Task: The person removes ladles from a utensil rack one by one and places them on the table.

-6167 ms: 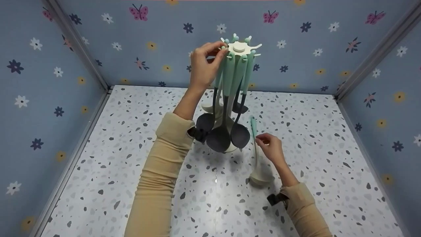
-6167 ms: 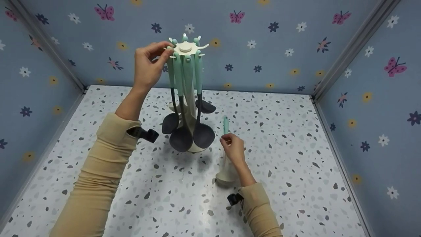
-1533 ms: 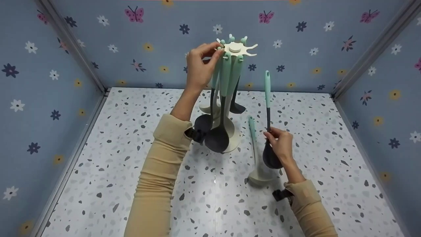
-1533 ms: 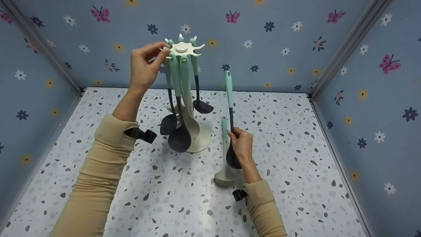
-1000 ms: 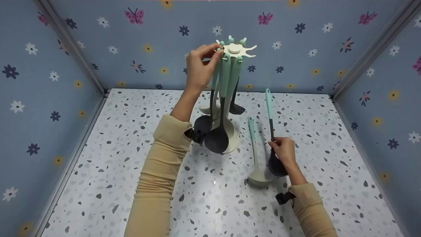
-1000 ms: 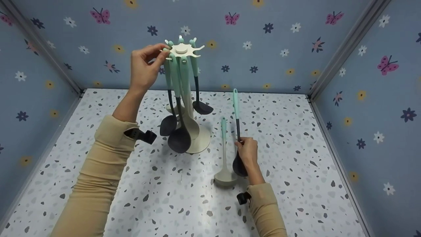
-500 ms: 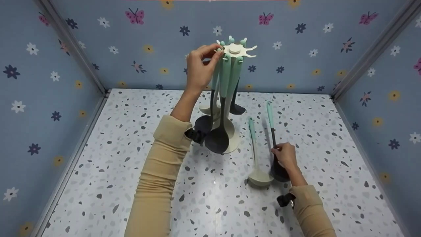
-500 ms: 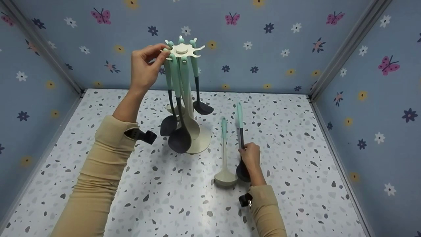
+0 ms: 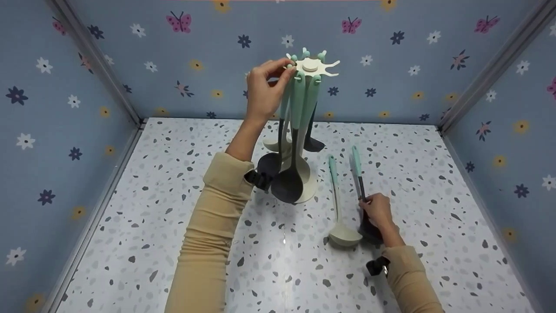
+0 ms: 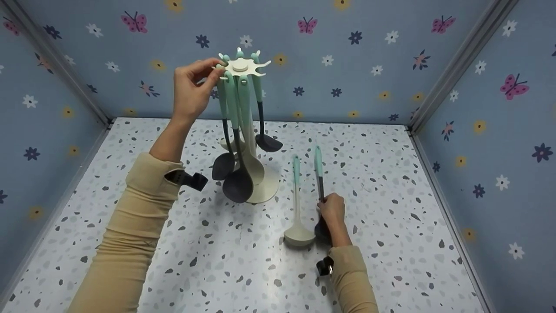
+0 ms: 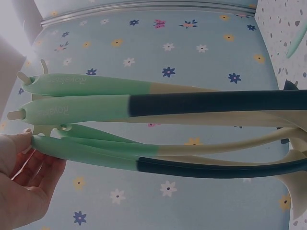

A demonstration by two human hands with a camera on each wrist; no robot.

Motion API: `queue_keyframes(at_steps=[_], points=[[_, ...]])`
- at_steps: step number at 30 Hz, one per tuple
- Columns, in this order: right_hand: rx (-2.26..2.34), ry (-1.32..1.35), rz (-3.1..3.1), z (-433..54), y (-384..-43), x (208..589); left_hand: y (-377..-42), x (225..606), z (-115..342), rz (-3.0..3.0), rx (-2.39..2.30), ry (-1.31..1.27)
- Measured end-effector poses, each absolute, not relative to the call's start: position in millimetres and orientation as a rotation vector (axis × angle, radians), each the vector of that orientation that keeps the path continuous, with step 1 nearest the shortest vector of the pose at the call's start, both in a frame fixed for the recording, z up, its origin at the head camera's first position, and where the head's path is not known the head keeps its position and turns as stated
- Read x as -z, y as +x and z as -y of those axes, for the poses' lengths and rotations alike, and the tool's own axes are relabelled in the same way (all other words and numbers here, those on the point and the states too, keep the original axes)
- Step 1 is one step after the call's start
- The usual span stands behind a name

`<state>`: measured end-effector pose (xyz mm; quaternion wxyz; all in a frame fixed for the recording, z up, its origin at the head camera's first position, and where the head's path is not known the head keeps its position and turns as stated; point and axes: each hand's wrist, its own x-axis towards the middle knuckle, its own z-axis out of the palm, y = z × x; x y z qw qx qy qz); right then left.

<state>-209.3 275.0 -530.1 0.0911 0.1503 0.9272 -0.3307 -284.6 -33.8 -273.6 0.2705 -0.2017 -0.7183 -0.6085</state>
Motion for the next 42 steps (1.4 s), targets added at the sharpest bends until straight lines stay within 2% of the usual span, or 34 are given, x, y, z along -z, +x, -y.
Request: queue_keyframes(at_steps=[12, 42], points=[[1.025, 0.489, -2.705, -277.6, -206.0, 537.2, -275.3, 265.5, 33.2, 1.939, 1.652, -0.549], [0.928, 0.490, -2.694, -274.8, -208.9, 535.9, -285.7, 272.7, 34.8, 1.973, 1.660, -0.527]])
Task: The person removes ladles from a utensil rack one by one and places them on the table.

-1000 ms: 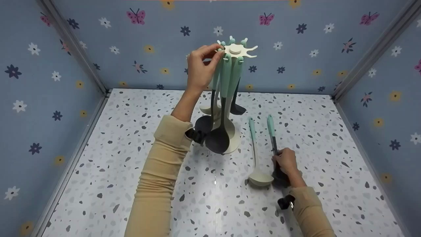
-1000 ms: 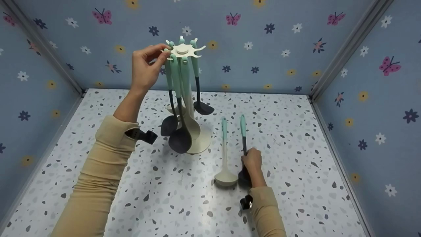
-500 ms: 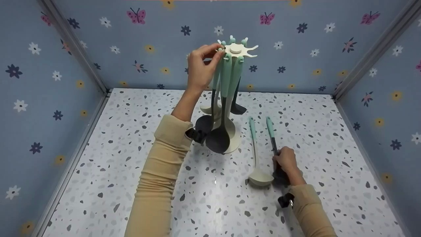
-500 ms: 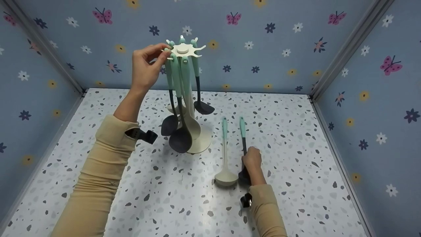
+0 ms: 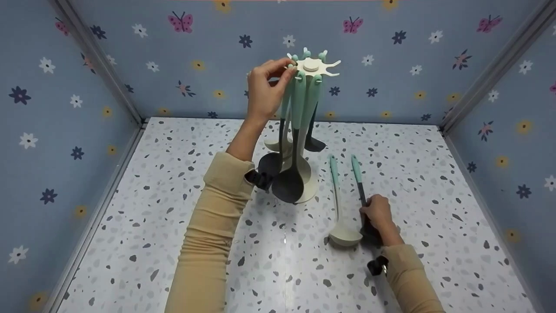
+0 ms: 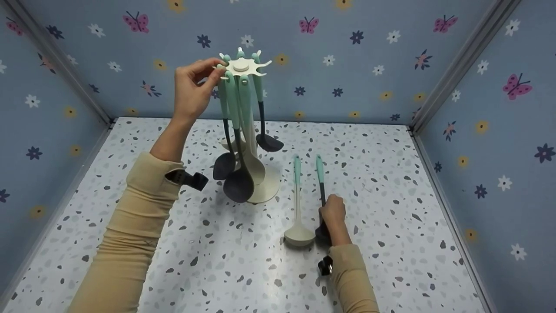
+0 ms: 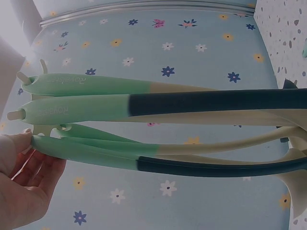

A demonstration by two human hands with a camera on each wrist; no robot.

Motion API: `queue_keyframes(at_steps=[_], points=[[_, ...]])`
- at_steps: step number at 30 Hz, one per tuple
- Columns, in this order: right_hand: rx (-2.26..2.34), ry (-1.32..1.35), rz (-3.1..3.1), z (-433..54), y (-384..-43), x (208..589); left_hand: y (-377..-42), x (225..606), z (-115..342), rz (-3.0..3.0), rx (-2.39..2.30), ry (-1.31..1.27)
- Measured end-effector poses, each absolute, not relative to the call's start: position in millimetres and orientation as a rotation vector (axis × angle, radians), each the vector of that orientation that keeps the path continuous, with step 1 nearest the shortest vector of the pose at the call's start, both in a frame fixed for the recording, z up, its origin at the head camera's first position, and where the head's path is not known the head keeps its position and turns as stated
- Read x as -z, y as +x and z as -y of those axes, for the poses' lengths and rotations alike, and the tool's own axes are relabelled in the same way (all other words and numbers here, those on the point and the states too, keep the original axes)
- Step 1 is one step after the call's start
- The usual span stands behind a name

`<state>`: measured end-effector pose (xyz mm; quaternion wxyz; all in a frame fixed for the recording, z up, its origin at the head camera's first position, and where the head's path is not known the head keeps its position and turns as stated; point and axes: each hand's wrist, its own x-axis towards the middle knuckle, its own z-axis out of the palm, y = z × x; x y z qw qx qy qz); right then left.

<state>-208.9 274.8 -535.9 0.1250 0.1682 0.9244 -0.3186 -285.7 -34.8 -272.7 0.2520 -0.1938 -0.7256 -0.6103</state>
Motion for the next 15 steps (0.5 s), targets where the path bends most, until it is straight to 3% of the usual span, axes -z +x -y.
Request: queue_keyframes(at_steps=[15], points=[[0.892, 0.337, -2.867, -262.8, -209.6, 515.4, -285.0, 272.4, 33.4, 1.986, 1.663, -0.485]])
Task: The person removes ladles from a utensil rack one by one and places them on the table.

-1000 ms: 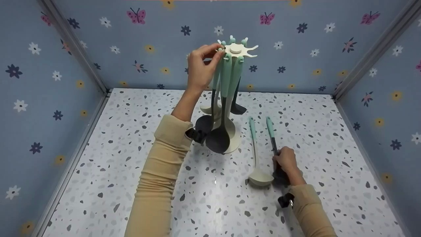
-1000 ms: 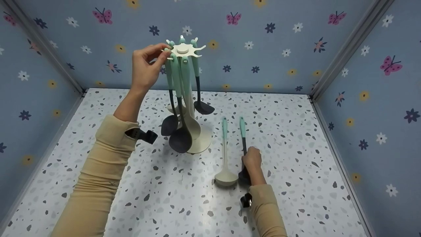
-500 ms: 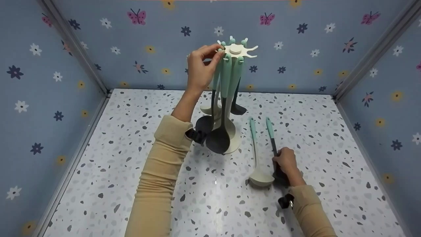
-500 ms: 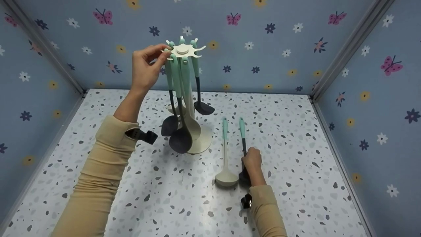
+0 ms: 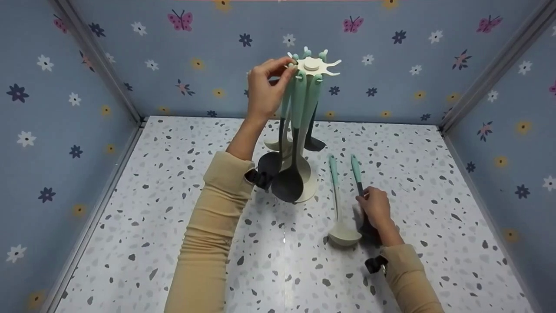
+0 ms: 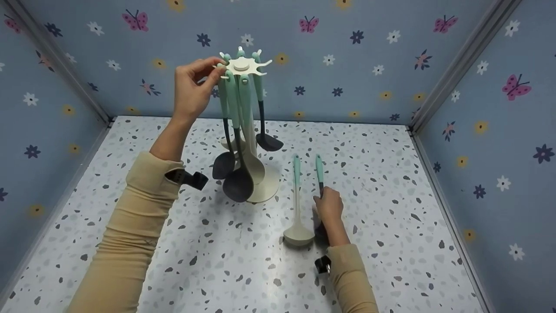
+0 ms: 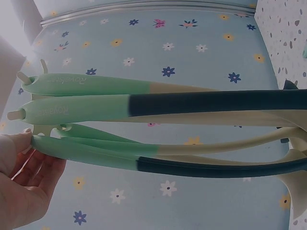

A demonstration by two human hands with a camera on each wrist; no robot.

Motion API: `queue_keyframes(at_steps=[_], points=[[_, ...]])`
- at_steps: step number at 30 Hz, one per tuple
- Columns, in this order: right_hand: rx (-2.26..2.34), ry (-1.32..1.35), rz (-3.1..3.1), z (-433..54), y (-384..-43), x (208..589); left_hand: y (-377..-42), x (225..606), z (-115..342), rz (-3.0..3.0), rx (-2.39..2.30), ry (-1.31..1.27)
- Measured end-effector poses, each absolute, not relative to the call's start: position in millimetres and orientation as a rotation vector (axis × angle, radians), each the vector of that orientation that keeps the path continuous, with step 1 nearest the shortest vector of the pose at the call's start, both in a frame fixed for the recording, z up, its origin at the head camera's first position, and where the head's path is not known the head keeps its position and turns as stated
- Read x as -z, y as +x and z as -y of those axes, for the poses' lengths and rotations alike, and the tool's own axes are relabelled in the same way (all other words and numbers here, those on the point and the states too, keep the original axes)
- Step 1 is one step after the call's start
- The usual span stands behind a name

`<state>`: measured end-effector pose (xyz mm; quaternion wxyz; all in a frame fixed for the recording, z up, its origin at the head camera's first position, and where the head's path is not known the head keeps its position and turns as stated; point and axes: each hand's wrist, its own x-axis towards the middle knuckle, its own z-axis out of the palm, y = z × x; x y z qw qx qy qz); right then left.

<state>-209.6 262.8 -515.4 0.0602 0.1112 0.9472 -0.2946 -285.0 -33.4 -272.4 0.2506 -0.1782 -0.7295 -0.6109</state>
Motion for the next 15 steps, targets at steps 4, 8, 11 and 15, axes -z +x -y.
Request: queue_keyframes(at_steps=[4, 8, 11, 15], points=[[1.017, 0.246, -2.945, -254.1, -210.1, 509.8, -285.0, 273.3, 33.8, 1.964, 1.638, -0.513], [1.136, 0.104, -3.036, -245.2, -211.5, 502.0, -283.9, 272.3, 33.8, 1.969, 1.639, -0.512], [1.229, -0.024, -3.111, -238.9, -213.3, 497.2, -283.2, 271.4, 33.6, 1.979, 1.650, -0.510], [1.377, -0.124, -3.145, -228.8, -217.1, 490.1, -283.5, 271.4, 33.1, 1.963, 1.647, -0.529]])
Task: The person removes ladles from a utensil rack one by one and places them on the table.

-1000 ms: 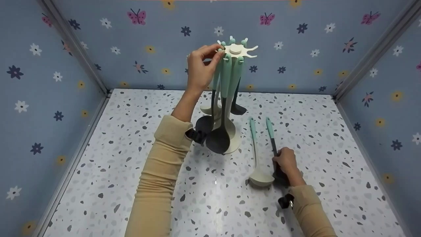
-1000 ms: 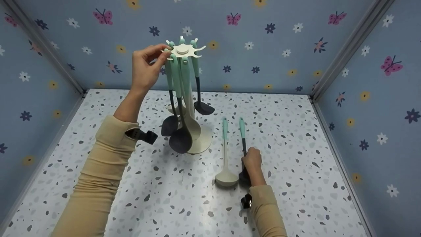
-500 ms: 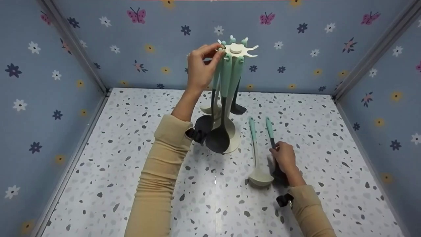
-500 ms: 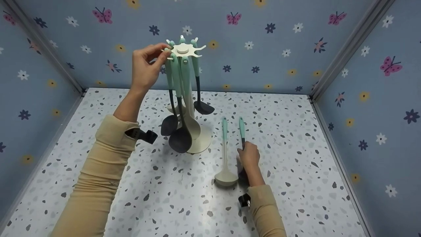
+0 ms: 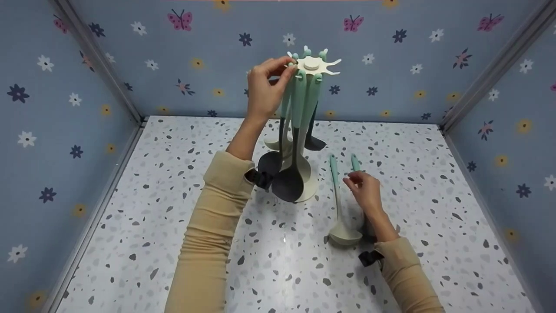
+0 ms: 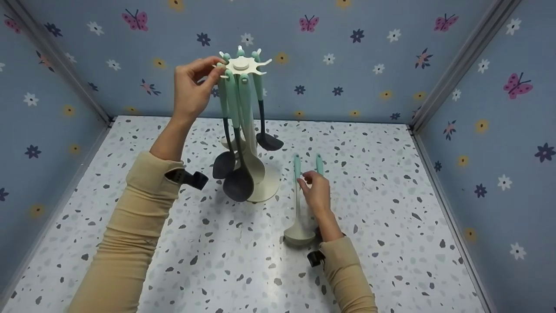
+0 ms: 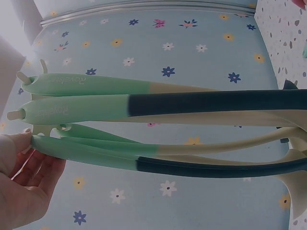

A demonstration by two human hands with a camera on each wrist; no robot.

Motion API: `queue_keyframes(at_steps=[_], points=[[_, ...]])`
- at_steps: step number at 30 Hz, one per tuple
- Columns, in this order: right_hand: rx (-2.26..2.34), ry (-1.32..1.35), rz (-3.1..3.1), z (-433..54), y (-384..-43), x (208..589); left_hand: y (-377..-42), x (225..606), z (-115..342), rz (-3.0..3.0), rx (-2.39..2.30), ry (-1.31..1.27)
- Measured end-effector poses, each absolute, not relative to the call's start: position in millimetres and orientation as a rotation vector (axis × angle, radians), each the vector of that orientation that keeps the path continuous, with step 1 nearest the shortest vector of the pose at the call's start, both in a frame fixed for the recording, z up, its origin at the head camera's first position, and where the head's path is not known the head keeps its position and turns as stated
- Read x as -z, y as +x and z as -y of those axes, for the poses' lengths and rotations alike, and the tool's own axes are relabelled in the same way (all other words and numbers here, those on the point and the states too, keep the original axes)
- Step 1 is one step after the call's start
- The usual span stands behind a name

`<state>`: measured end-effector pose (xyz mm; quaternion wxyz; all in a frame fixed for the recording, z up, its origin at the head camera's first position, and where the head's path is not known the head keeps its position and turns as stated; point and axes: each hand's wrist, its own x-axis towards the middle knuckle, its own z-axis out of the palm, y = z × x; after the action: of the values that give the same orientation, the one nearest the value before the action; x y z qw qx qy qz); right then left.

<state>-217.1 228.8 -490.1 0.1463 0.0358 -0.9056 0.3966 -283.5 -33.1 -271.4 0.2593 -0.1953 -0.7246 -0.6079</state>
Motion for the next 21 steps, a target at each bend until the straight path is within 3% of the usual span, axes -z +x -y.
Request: queue_keyframes(at_steps=[14, 21], points=[[-1.356, 0.413, 2.250, -191.0, -233.2, 456.3, -285.7, 273.9, 33.3, 1.932, 1.653, -0.535], [-1.353, 0.578, 2.157, -164.0, -223.3, 419.7, -285.0, 272.4, 33.1, 1.959, 1.664, -0.509]])
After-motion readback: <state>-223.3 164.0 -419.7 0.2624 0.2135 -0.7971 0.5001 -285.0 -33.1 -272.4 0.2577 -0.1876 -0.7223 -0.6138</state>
